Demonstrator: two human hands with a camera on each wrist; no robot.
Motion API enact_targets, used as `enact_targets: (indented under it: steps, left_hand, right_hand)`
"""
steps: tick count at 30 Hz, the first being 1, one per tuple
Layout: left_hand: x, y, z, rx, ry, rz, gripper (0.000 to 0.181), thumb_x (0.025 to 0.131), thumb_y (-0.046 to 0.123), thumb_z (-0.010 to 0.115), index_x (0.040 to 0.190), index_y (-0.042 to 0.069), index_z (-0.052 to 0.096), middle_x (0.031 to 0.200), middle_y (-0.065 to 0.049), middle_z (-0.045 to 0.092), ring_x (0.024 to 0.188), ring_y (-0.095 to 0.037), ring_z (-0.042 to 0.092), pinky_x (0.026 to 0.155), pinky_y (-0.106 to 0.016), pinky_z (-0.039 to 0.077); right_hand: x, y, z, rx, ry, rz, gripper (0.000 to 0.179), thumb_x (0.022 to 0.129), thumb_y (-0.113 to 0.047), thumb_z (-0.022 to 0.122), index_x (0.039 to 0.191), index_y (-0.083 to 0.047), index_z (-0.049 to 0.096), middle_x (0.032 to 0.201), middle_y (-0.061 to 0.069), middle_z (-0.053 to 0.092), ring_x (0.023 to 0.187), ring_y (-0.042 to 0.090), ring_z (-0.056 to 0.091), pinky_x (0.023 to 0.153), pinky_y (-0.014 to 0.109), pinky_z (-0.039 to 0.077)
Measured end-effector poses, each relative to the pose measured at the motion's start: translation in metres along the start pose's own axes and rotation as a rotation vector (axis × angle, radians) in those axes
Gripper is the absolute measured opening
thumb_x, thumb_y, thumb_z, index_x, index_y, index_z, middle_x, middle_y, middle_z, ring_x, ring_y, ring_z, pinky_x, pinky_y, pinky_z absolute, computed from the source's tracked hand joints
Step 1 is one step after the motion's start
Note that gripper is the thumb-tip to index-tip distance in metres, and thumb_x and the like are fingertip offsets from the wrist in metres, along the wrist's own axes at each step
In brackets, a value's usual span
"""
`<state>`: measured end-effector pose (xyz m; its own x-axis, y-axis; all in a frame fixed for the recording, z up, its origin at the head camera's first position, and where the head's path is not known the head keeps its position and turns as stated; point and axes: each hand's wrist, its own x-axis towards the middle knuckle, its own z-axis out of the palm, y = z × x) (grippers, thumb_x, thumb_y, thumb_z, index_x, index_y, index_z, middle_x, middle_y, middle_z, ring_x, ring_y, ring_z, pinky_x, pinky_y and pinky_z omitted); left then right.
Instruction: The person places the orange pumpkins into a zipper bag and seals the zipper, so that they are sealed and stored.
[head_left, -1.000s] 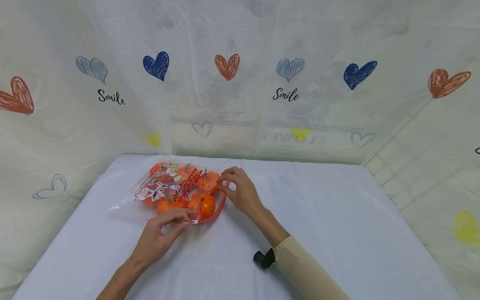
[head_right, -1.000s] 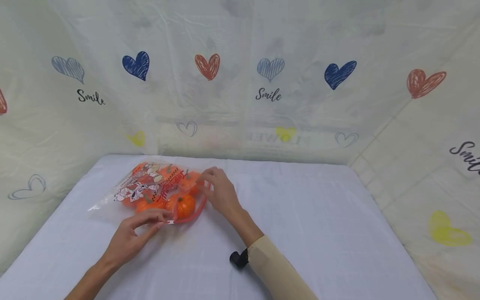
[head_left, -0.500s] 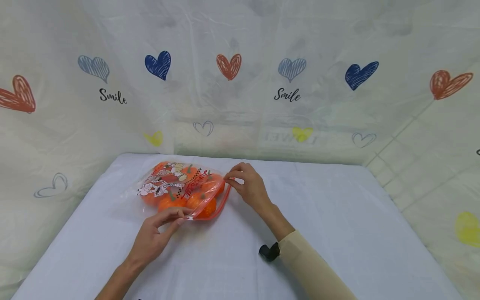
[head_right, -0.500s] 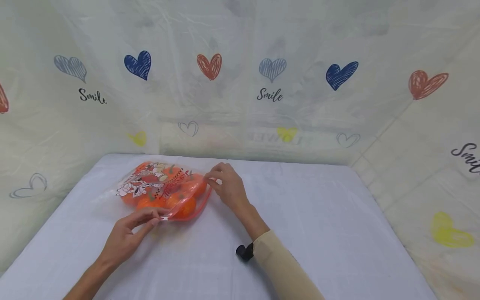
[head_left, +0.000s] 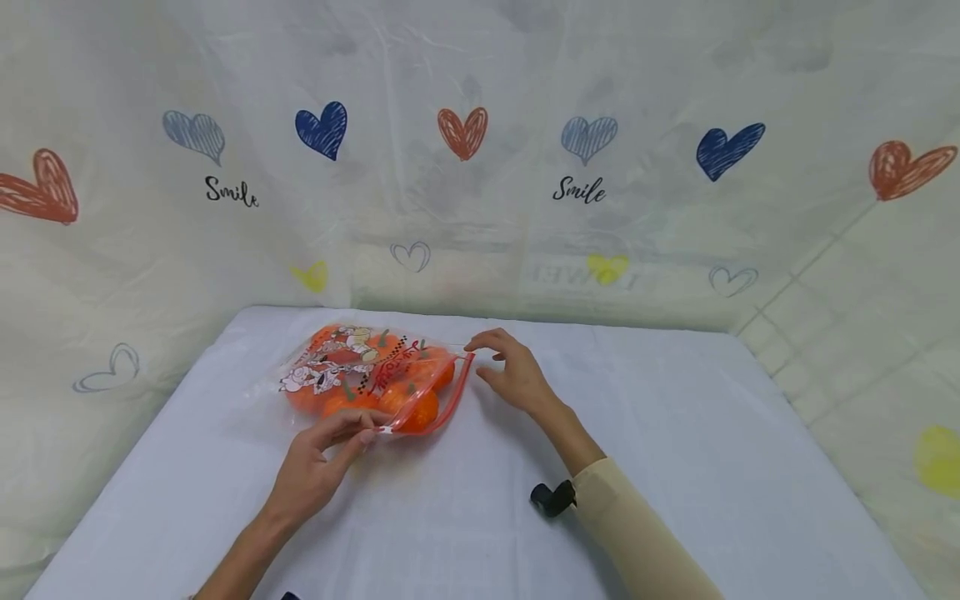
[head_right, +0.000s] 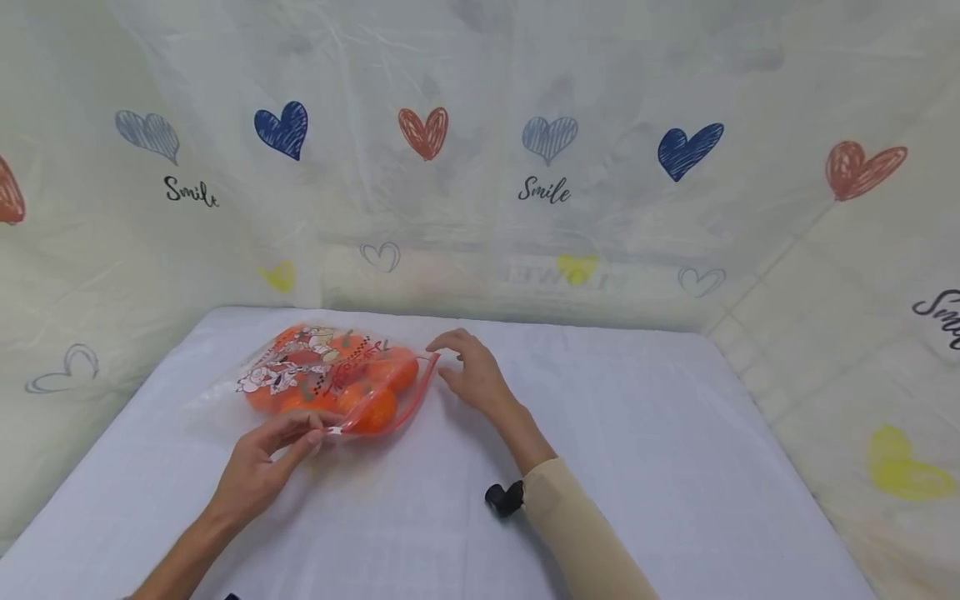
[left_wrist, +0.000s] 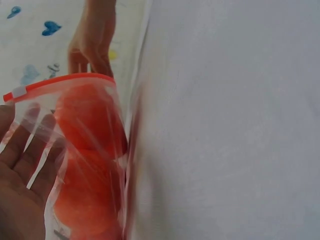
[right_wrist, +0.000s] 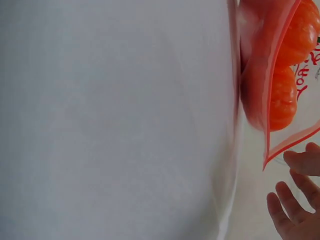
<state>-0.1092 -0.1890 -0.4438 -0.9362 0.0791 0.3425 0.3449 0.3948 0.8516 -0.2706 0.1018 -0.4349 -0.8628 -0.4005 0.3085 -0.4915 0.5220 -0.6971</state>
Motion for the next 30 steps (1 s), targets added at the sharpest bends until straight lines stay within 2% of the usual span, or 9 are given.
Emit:
enact_targets:
  steps: [4,8,11,14,20,26,30]
  left_hand:
    - [0.0,0.001,0.001,-0.009,0.001,-0.002,0.005,0.103,0.019,0.066,0.103,0.024,0.067,0.121,0.009,0.076,0.111,-0.005,0.07,0.098,-0.017,0.054]
    - [0.0,0.002,0.001,-0.022,0.0,0.003,0.003,0.103,0.02,0.066,0.104,0.017,0.067,0.121,0.008,0.076,0.111,-0.005,0.07,0.097,-0.017,0.054]
    - [0.001,0.003,0.001,-0.032,-0.001,0.018,0.003,0.102,0.017,0.066,0.104,0.014,0.067,0.122,0.006,0.076,0.109,-0.006,0.07,0.096,-0.018,0.056]
    - [0.002,0.004,0.001,-0.038,0.0,0.024,0.004,0.103,0.015,0.065,0.104,0.017,0.067,0.121,0.005,0.076,0.108,-0.007,0.071,0.094,-0.019,0.056]
    - [0.003,0.005,-0.001,-0.052,0.007,0.001,0.006,0.104,0.017,0.064,0.104,0.023,0.067,0.121,0.005,0.076,0.106,-0.008,0.07,0.093,-0.019,0.057]
    - [0.003,0.007,-0.003,-0.051,0.025,-0.015,0.004,0.103,0.02,0.065,0.106,0.021,0.067,0.121,0.005,0.076,0.104,-0.01,0.069,0.093,-0.018,0.056]
    - [0.002,0.007,-0.004,-0.067,0.036,-0.002,0.004,0.103,0.017,0.065,0.106,0.019,0.067,0.12,0.002,0.076,0.102,-0.013,0.069,0.092,-0.019,0.057]
  right_hand:
    - [0.003,0.003,0.001,-0.007,-0.055,0.029,0.04,0.091,0.002,0.075,0.126,-0.018,0.071,0.136,0.004,0.063,0.131,0.032,0.06,0.103,0.049,0.058]
    - [0.006,0.005,0.003,0.021,-0.076,0.065,0.041,0.09,0.003,0.075,0.126,-0.015,0.071,0.136,0.008,0.063,0.129,0.035,0.062,0.104,0.048,0.057]
    - [0.007,0.009,0.006,0.089,-0.092,0.107,0.042,0.09,0.003,0.075,0.128,-0.014,0.069,0.135,0.011,0.063,0.127,0.035,0.066,0.102,0.046,0.059]
    - [0.008,0.014,0.007,0.161,-0.114,0.157,0.041,0.091,0.002,0.075,0.129,-0.013,0.068,0.134,0.011,0.065,0.125,0.034,0.068,0.099,0.043,0.06]
    - [0.009,0.021,0.01,0.257,-0.135,0.155,0.034,0.093,-0.002,0.075,0.125,-0.009,0.071,0.124,0.014,0.072,0.114,0.033,0.071,0.094,0.037,0.062]
    - [0.009,0.025,0.012,0.223,-0.108,0.136,0.029,0.091,-0.01,0.08,0.12,-0.011,0.076,0.116,0.011,0.076,0.103,0.028,0.073,0.092,0.037,0.062]
    - [0.01,0.022,0.012,0.18,-0.077,0.14,0.023,0.09,-0.013,0.081,0.113,-0.013,0.078,0.11,0.006,0.077,0.098,0.021,0.072,0.092,0.035,0.062]
